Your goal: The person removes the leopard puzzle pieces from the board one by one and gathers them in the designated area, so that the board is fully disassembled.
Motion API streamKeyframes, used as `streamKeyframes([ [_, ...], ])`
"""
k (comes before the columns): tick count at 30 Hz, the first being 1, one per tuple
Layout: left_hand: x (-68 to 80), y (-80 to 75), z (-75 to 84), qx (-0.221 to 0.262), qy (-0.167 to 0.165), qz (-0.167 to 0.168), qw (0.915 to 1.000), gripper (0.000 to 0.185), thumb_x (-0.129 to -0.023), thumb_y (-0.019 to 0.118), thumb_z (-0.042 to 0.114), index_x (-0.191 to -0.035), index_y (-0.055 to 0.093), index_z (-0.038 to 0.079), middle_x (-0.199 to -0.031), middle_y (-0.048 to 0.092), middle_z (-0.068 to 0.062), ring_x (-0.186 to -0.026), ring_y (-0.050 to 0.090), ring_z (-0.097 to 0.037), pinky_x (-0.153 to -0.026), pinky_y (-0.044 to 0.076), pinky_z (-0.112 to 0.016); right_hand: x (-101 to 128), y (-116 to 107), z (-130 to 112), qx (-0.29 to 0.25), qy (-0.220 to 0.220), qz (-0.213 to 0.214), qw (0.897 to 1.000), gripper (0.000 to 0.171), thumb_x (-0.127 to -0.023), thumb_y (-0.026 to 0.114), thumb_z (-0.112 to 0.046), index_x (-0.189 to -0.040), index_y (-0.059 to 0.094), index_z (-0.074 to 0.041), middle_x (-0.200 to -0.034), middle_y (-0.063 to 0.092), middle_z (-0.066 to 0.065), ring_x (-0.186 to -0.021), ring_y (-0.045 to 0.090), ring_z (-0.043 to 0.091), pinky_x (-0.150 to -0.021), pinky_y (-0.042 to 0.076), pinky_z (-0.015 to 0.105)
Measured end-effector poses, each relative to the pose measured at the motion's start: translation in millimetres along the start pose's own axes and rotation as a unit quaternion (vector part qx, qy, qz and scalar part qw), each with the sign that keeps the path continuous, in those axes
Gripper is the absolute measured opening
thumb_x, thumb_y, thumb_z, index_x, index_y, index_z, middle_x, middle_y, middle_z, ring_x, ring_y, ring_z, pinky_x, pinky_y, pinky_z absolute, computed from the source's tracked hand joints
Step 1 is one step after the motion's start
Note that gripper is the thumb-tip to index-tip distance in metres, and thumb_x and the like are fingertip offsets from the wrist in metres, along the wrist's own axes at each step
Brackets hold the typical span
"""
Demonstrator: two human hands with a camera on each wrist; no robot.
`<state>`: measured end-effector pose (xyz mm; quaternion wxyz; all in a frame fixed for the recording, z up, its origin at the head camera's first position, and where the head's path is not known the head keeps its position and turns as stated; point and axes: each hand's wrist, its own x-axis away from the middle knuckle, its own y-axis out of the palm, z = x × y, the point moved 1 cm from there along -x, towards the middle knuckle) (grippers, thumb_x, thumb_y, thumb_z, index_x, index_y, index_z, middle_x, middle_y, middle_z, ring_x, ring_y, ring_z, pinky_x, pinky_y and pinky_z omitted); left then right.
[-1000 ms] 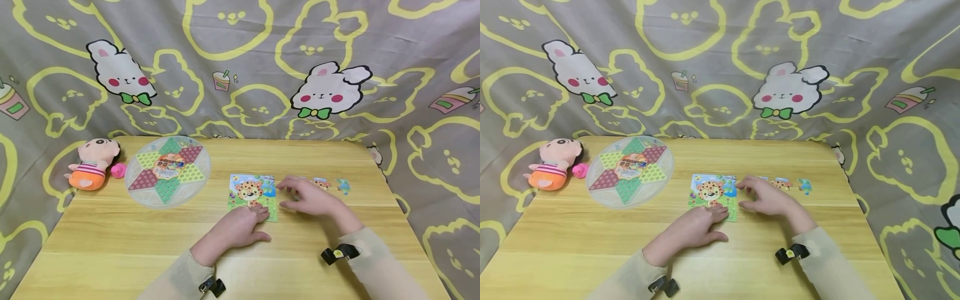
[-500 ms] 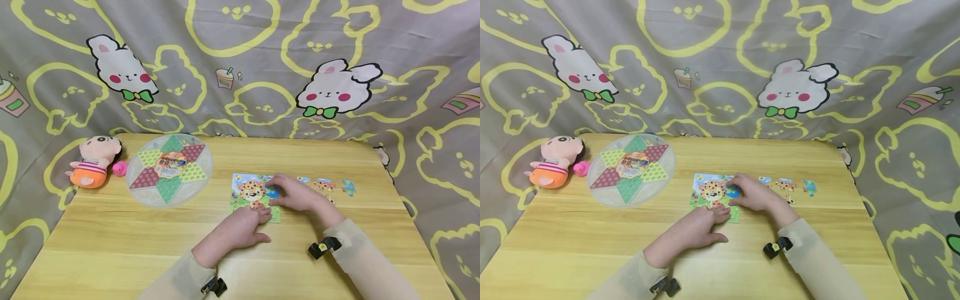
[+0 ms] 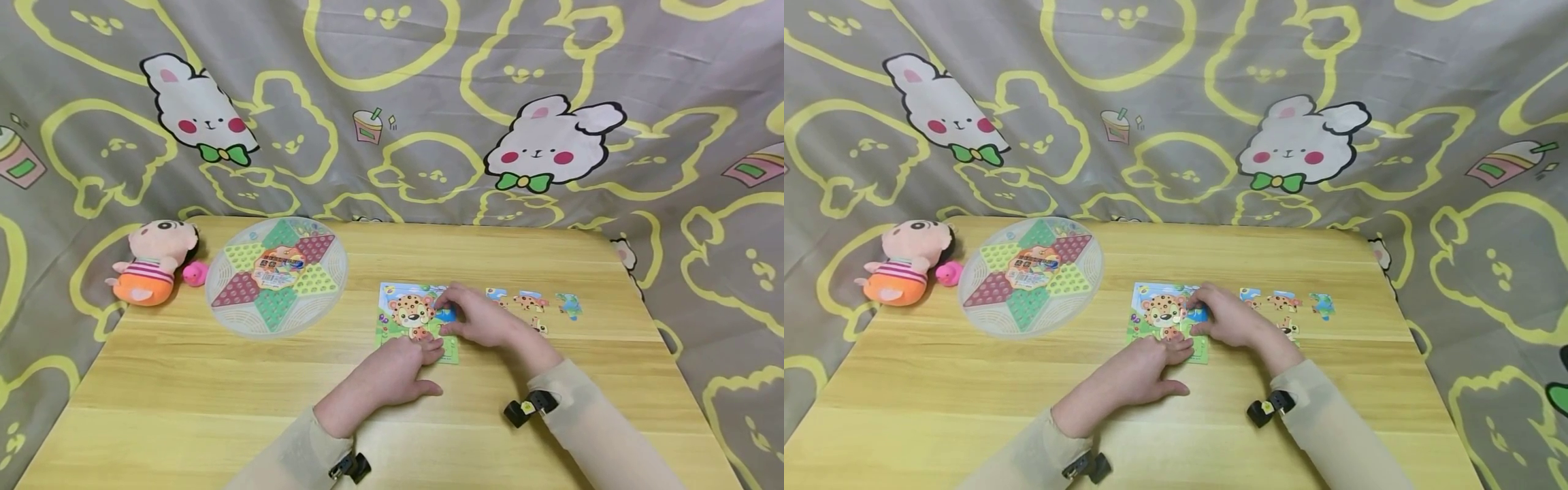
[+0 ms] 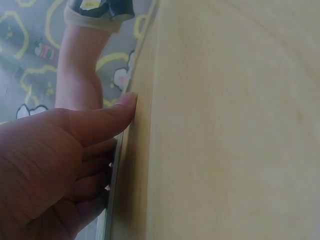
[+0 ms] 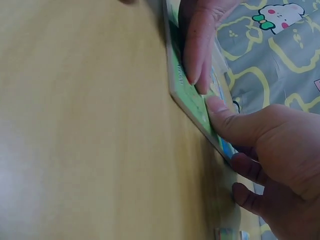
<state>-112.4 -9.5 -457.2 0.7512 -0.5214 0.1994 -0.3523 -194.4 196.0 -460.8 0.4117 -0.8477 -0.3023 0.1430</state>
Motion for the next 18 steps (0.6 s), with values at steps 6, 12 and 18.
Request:
streamKeyframes([
  [6,-0.3,-0.1,-0.4,0.002,0.003,0.001,1.0,0.067,-0.087,0.068,0.053,-0.139,0.056,0.014,-0.145,0.049,0.0,-0.133,0.044,-0.016,-0.107,0.04,-0.033,6.9,0.2,-2.9,-0.013,-0.006,0.013,1.0,0.034,-0.085,0.078,-0.026,-0.115,0.065,-0.017,-0.099,0.062,-0.006,-0.077,0.054,0.017,-0.067,0.047,0.03],
  [12,0.3,-0.9,0.4,0.003,0.006,0.002,1.0,0.067,-0.087,0.069,0.053,-0.139,0.057,0.013,-0.145,0.049,0.0,-0.133,0.045,-0.016,-0.106,0.041,-0.033,11.2,-3.7,-3.6,-0.003,-0.018,0.0,1.0,0.037,-0.086,0.077,-0.025,-0.121,0.065,-0.018,-0.092,0.06,-0.005,-0.072,0.054,0.017,-0.062,0.046,0.029],
  [18,0.5,-1.5,1.6,0.006,-0.001,-0.003,1.0,0.067,-0.087,0.069,0.053,-0.14,0.056,0.014,-0.145,0.049,0.002,-0.133,0.045,-0.016,-0.107,0.04,-0.033,13.3,-10.4,-5.3,0.016,-0.036,-0.032,0.999,0.043,-0.087,0.076,-0.022,-0.128,0.063,-0.017,-0.1,0.059,-0.003,-0.077,0.053,0.017,-0.068,0.047,0.03],
])
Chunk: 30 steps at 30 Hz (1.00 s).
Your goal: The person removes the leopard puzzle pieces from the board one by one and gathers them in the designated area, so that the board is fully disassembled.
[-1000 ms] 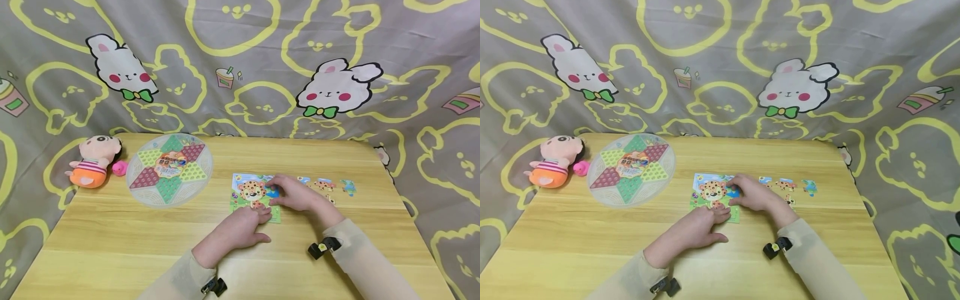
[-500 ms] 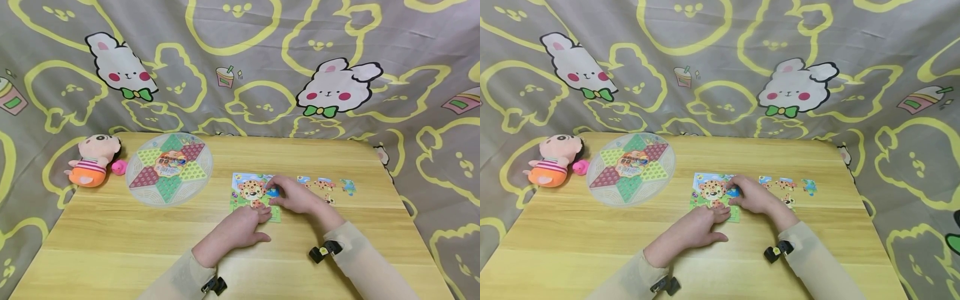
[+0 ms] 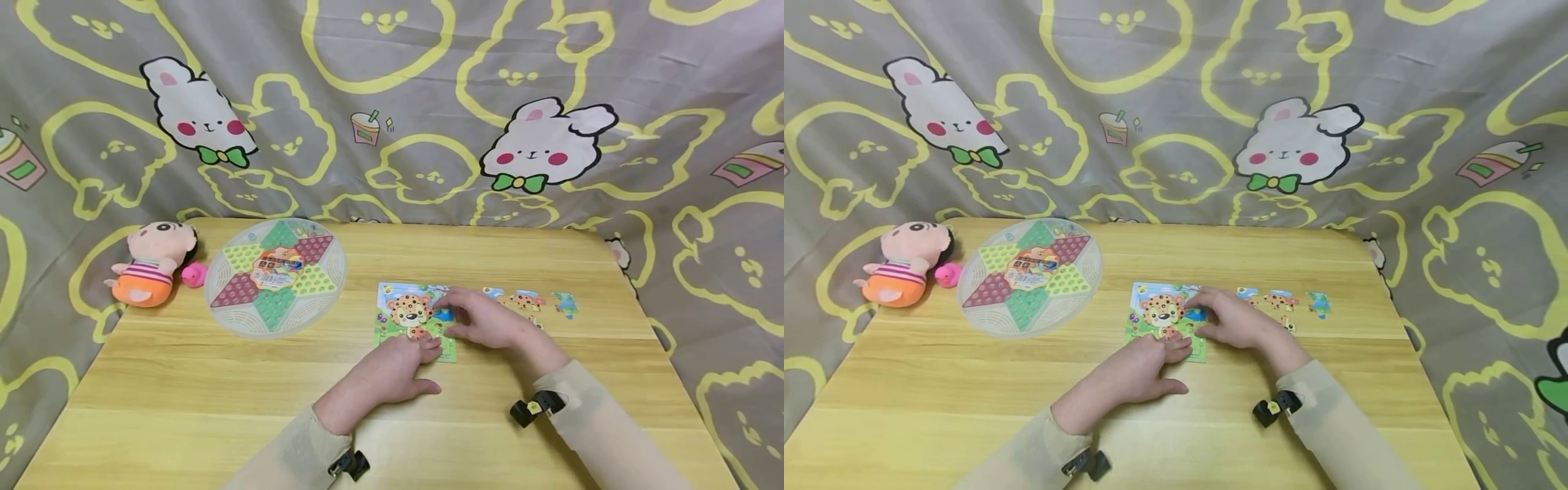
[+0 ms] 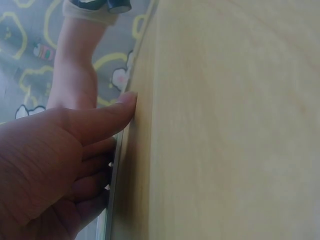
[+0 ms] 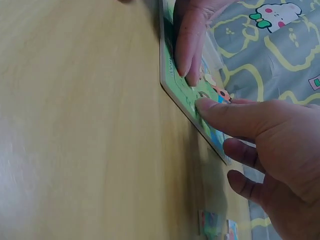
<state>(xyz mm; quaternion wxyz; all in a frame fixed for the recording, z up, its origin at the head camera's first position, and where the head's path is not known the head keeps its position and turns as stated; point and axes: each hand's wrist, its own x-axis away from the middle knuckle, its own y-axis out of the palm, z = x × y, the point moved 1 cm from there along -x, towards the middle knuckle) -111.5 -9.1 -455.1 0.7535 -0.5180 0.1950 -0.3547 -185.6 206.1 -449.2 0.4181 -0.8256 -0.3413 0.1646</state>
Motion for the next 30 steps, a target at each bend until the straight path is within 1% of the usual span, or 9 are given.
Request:
streamKeyframes([
  [4,-0.2,0.8,-0.4,-0.004,0.003,0.003,1.0,0.066,-0.086,0.069,0.053,-0.138,0.057,0.014,-0.145,0.049,0.001,-0.133,0.045,-0.016,-0.107,0.04,-0.033,1.4,-1.6,2.2,0.021,-0.012,-0.013,1.0,0.044,-0.089,0.074,-0.021,-0.131,0.063,-0.018,-0.107,0.058,-0.003,-0.079,0.053,0.016,-0.07,0.047,0.029],
  [8,-0.5,1.4,-0.4,-0.003,0.003,0.005,1.0,0.066,-0.086,0.069,0.053,-0.138,0.058,0.014,-0.144,0.05,0.001,-0.132,0.046,-0.017,-0.107,0.04,-0.033,3.7,-1.3,4.9,0.011,-0.013,-0.012,1.0,0.042,-0.09,0.072,-0.018,-0.132,0.063,-0.019,-0.095,0.059,-0.004,-0.071,0.053,0.013,-0.062,0.048,0.027],
  [11,-0.5,1.3,-0.5,-0.002,0.001,0.004,1.0,0.066,-0.086,0.069,0.054,-0.138,0.057,0.015,-0.144,0.05,0.002,-0.132,0.046,-0.016,-0.107,0.04,-0.033,4.6,0.1,6.3,-0.003,-0.012,-0.008,1.0,0.042,-0.091,0.072,-0.017,-0.132,0.063,-0.018,-0.088,0.057,-0.006,-0.068,0.052,0.01,-0.059,0.047,0.026],
  [14,-0.7,1.6,-1.0,-0.002,-0.002,0.001,1.0,0.067,-0.086,0.069,0.054,-0.139,0.056,0.015,-0.145,0.049,0.002,-0.133,0.045,-0.016,-0.107,0.04,-0.033,5.0,2.1,6.9,-0.008,-0.015,-0.007,1.0,0.045,-0.091,0.072,-0.017,-0.134,0.061,-0.015,-0.092,0.056,-0.006,-0.068,0.051,0.008,-0.058,0.047,0.025],
  [17,-0.4,1.9,-1.1,0.001,-0.003,-0.003,1.0,0.068,-0.086,0.068,0.054,-0.14,0.055,0.015,-0.145,0.048,0.002,-0.134,0.044,-0.015,-0.108,0.039,-0.033,5.0,3.9,6.7,-0.002,-0.019,-0.006,1.0,0.048,-0.091,0.072,-0.018,-0.136,0.059,-0.014,-0.097,0.056,-0.004,-0.068,0.051,0.009,-0.058,0.046,0.025],
  [20,0.0,1.9,-1.0,0.004,-0.005,-0.006,1.0,0.068,-0.087,0.068,0.054,-0.14,0.055,0.014,-0.146,0.047,0.002,-0.134,0.043,-0.015,-0.109,0.038,-0.033,4.6,4.4,5.3,0.013,-0.016,-0.003,1.0,0.049,-0.09,0.073,-0.021,-0.136,0.059,-0.014,-0.098,0.055,-0.004,-0.069,0.051,0.011,-0.058,0.046,0.025],
  [25,0.4,1.7,-0.8,0.006,-0.005,-0.003,1.0,0.067,-0.087,0.068,0.054,-0.14,0.055,0.014,-0.146,0.047,0.002,-0.134,0.043,-0.015,-0.109,0.037,-0.033,3.8,3.8,2.2,0.045,-0.005,0.003,0.999,0.048,-0.091,0.072,-0.026,-0.136,0.059,-0.014,-0.098,0.055,-0.008,-0.07,0.052,0.012,-0.061,0.047,0.027],
  [26,0.3,1.8,-0.9,0.006,-0.004,-0.002,1.0,0.068,-0.086,0.068,0.054,-0.14,0.055,0.014,-0.146,0.048,0.002,-0.134,0.043,-0.015,-0.109,0.037,-0.033,4.2,3.4,1.7,0.052,-0.003,0.008,0.999,0.048,-0.091,0.071,-0.026,-0.136,0.058,-0.014,-0.1,0.056,-0.009,-0.073,0.053,0.011,-0.065,0.048,0.028],
  [30,0.5,2.2,-1.5,0.004,-0.002,0.004,1.0,0.068,-0.086,0.069,0.054,-0.14,0.056,0.015,-0.145,0.048,0.002,-0.134,0.043,-0.015,-0.109,0.037,-0.033,8.7,-1.3,-1.0,0.045,0.016,0.023,0.999,0.047,-0.094,0.068,-0.024,-0.138,0.055,-0.015,-0.094,0.058,-0.008,-0.075,0.053,0.009,-0.07,0.049,0.031],
])
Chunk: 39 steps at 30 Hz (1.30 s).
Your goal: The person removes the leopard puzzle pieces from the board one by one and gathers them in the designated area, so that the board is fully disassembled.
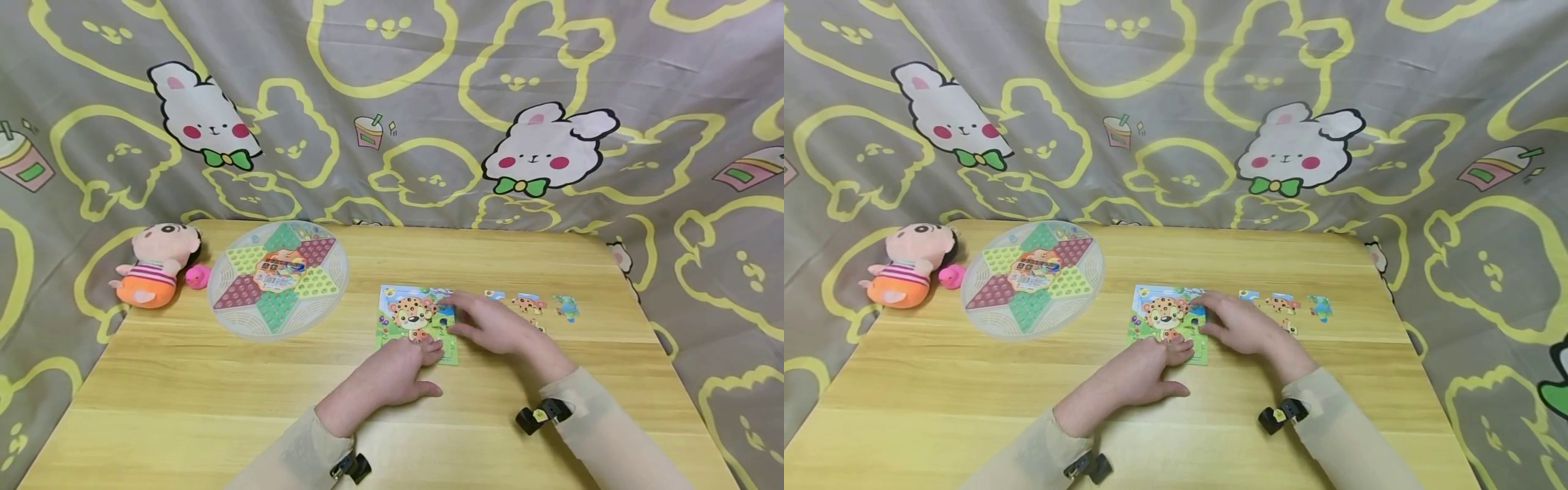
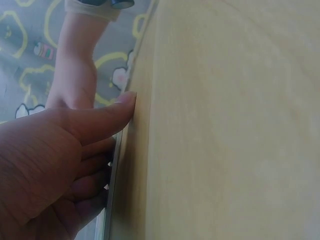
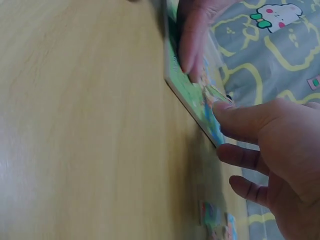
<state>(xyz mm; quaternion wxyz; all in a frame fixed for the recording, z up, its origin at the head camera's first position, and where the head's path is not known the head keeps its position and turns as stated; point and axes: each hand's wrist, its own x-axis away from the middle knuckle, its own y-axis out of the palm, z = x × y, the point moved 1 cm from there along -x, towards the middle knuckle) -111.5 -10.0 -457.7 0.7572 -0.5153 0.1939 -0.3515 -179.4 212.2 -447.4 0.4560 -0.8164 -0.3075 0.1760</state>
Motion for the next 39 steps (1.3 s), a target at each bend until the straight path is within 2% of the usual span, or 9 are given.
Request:
streamKeyframes([
  [4,0.5,0.4,0.0,0.006,-0.006,-0.003,1.0,0.068,-0.086,0.069,0.054,-0.14,0.056,0.015,-0.146,0.047,0.002,-0.135,0.043,-0.015,-0.109,0.037,-0.033,9.8,-7.2,0.8,-0.03,0.02,0.006,0.999,0.047,-0.095,0.067,-0.023,-0.139,0.053,-0.018,-0.091,0.058,-0.008,-0.075,0.054,0.01,-0.068,0.049,0.03],
  [10,1.4,1.0,-0.9,0.002,-0.004,0.001,1.0,0.069,-0.085,0.069,0.054,-0.14,0.055,0.015,-0.146,0.047,0.001,-0.134,0.044,-0.017,-0.11,0.036,-0.035,27.1,-17.9,4.5,-0.059,0.026,0.009,0.998,0.049,-0.096,0.064,-0.024,-0.143,0.049,-0.02,-0.101,0.059,-0.009,-0.082,0.057,0.01,-0.07,0.05,0.029],
  [15,1.2,2.0,-1.0,0.002,-0.004,0.002,1.0,0.069,-0.085,0.069,0.054,-0.14,0.055,0.015,-0.146,0.047,0.001,-0.134,0.044,-0.017,-0.11,0.036,-0.035,43.0,-27.2,7.0,-0.052,0.019,0.025,0.998,0.048,-0.097,0.064,-0.023,-0.142,0.049,-0.02,-0.101,0.059,-0.009,-0.081,0.058,0.009,-0.068,0.05,0.027],
  [22,1.4,2.1,0.5,0.003,-0.005,0.002,1.0,0.068,-0.086,0.07,0.053,-0.14,0.056,0.014,-0.146,0.048,0.001,-0.135,0.043,-0.016,-0.11,0.037,-0.034,71.8,-37.1,17.0,-0.045,0.051,0.048,0.996,0.049,-0.097,0.063,-0.025,-0.143,0.048,-0.022,-0.091,0.059,-0.008,-0.075,0.057,0.009,-0.064,0.05,0.026],
  [27,1.5,1.6,0.7,0.001,-0.005,0.005,1.0,0.068,-0.086,0.07,0.053,-0.14,0.056,0.014,-0.146,0.048,0.001,-0.135,0.043,-0.016,-0.109,0.037,-0.034,92.4,-42.3,27.8,-0.064,0.05,0.063,0.995,0.05,-0.097,0.063,-0.013,-0.144,0.046,-0.015,-0.092,0.06,-0.001,-0.07,0.06,0.013,-0.06,0.052,0.026],
  [31,1.5,0.7,1.2,0.003,-0.006,0.004,1.0,0.068,-0.086,0.07,0.052,-0.14,0.055,0.014,-0.146,0.048,0.001,-0.135,0.043,-0.016,-0.11,0.036,-0.034,106.6,-46.2,36.6,-0.05,0.052,0.079,0.994,0.053,-0.095,0.063,-0.004,-0.144,0.044,-0.011,-0.092,0.061,0.003,-0.073,0.061,0.015,-0.061,0.052,0.026],
  [39,1.0,0.8,1.7,0.003,-0.004,0.004,1.0,0.069,-0.086,0.07,0.052,-0.14,0.055,0.014,-0.146,0.048,0.001,-0.135,0.043,-0.016,-0.11,0.036,-0.034,129.4,-52.9,50.0,-0.011,0.066,0.1,0.993,0.059,-0.092,0.062,0.006,-0.144,0.044,-0.015,-0.103,0.06,0.001,-0.077,0.058,0.019,-0.061,0.05,0.025],
])
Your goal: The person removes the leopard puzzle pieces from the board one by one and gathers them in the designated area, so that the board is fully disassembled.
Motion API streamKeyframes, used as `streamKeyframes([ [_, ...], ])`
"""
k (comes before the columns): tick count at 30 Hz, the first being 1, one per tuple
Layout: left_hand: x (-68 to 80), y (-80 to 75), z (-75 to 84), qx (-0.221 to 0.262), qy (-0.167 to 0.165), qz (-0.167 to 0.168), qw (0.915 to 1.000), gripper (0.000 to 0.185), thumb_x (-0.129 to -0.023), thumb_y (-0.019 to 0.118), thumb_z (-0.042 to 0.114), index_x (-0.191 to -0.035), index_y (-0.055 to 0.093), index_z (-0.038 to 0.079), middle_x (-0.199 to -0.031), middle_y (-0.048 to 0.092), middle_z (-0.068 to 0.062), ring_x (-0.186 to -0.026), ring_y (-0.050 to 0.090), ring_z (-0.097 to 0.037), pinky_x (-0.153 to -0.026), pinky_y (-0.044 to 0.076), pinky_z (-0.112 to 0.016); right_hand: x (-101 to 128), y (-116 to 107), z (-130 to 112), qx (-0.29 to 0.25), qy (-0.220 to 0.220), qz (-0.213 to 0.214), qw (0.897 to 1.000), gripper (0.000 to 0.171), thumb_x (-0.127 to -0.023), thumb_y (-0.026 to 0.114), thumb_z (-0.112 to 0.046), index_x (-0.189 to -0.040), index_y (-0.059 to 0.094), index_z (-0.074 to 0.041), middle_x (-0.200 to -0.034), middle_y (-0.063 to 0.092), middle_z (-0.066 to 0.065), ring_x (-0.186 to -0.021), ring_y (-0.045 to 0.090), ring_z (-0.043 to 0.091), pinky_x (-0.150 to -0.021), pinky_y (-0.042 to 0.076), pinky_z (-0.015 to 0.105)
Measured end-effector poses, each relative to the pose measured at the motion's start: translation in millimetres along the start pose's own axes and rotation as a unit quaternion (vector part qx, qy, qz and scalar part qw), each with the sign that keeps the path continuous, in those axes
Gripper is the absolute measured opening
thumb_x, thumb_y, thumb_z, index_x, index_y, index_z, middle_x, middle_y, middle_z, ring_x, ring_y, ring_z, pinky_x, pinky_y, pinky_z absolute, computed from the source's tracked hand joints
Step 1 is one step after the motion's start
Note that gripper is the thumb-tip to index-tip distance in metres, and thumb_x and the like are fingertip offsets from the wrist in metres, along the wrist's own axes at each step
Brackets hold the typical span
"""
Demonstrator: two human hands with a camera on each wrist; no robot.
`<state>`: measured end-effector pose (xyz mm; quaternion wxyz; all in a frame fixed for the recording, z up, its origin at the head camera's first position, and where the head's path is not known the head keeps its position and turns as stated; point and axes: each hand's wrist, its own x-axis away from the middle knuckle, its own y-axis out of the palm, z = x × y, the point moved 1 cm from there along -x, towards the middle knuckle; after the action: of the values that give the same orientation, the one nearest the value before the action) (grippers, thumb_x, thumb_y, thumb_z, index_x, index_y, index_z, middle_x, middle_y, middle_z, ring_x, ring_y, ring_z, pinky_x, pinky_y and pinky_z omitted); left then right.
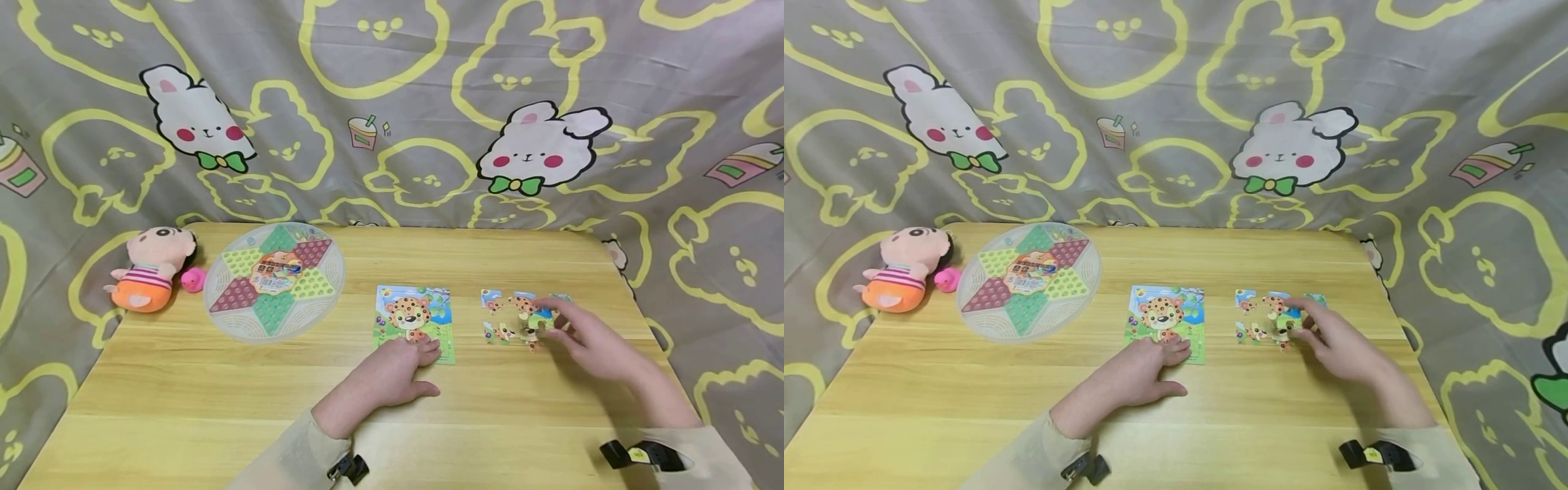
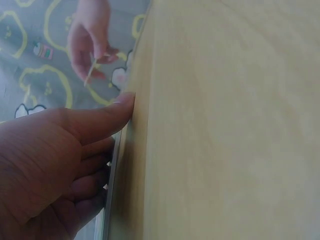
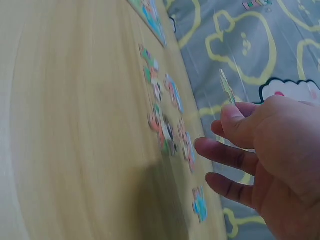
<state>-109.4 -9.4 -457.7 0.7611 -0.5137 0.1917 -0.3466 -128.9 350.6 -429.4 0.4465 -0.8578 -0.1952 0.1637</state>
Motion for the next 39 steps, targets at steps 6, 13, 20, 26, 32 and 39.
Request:
streamKeyframes([
  [6,-0.5,0.5,-0.6,-0.001,0.007,0.003,1.0,0.068,-0.086,0.07,0.052,-0.14,0.055,0.013,-0.146,0.048,0.0,-0.135,0.043,-0.016,-0.11,0.036,-0.034,13.9,-6.6,8.7,0.009,0.017,-0.004,1.0,0.052,-0.093,0.061,0.004,-0.141,0.045,-0.011,-0.104,0.06,0.004,-0.078,0.06,0.015,-0.061,0.051,0.025],
  [13,0.6,-0.3,-0.9,0.0,0.005,0.004,1.0,0.069,-0.086,0.07,0.052,-0.14,0.055,0.013,-0.146,0.048,0.0,-0.135,0.043,-0.016,-0.11,0.036,-0.035,30.6,-10.1,29.4,0.039,0.006,0.002,0.999,0.054,-0.09,0.064,0.007,-0.139,0.048,-0.008,-0.124,0.053,0.005,-0.085,0.057,0.009,-0.068,0.053,0.026],
  [20,1.6,0.0,-1.8,0.0,0.003,0.005,1.0,0.069,-0.085,0.07,0.052,-0.14,0.055,0.013,-0.146,0.047,0.0,-0.135,0.043,-0.016,-0.11,0.036,-0.035,41.3,-9.1,46.4,0.077,0.003,0.01,0.997,0.047,-0.09,0.066,0.003,-0.134,0.055,-0.01,-0.116,0.05,-0.001,-0.087,0.048,0.007,-0.07,0.043,0.019],
  [26,1.1,0.3,-1.8,0.001,0.002,0.002,1.0,0.069,-0.086,0.07,0.052,-0.14,0.055,0.013,-0.146,0.047,0.0,-0.135,0.042,-0.016,-0.111,0.035,-0.035,46.7,-7.7,51.2,0.079,-0.001,0.013,0.997,0.046,-0.089,0.069,0.001,-0.131,0.057,-0.009,-0.121,0.054,0.0,-0.106,0.053,0.015,-0.09,0.03,0.003],
  [32,0.5,0.5,-1.6,0.004,-0.001,-0.001,1.0,0.068,-0.086,0.07,0.052,-0.14,0.055,0.013,-0.146,0.047,0.001,-0.136,0.041,-0.016,-0.111,0.035,-0.034,50.3,-7.1,53.9,0.084,0.013,0.012,0.996,0.045,-0.088,0.07,-0.001,-0.131,0.059,-0.009,-0.12,0.053,0.002,-0.102,0.053,0.014,-0.086,0.035,0.006],
  [39,0.6,1.1,-0.4,-0.001,-0.001,-0.001,1.0,0.068,-0.086,0.069,0.052,-0.14,0.055,0.013,-0.146,0.048,0.001,-0.136,0.042,-0.015,-0.111,0.035,-0.034,51.9,-5.8,55.2,0.097,0.039,0.001,0.995,0.045,-0.088,0.072,-0.003,-0.131,0.061,-0.007,-0.117,0.049,0.004,-0.093,0.052,0.013,-0.075,0.043,0.016],
])
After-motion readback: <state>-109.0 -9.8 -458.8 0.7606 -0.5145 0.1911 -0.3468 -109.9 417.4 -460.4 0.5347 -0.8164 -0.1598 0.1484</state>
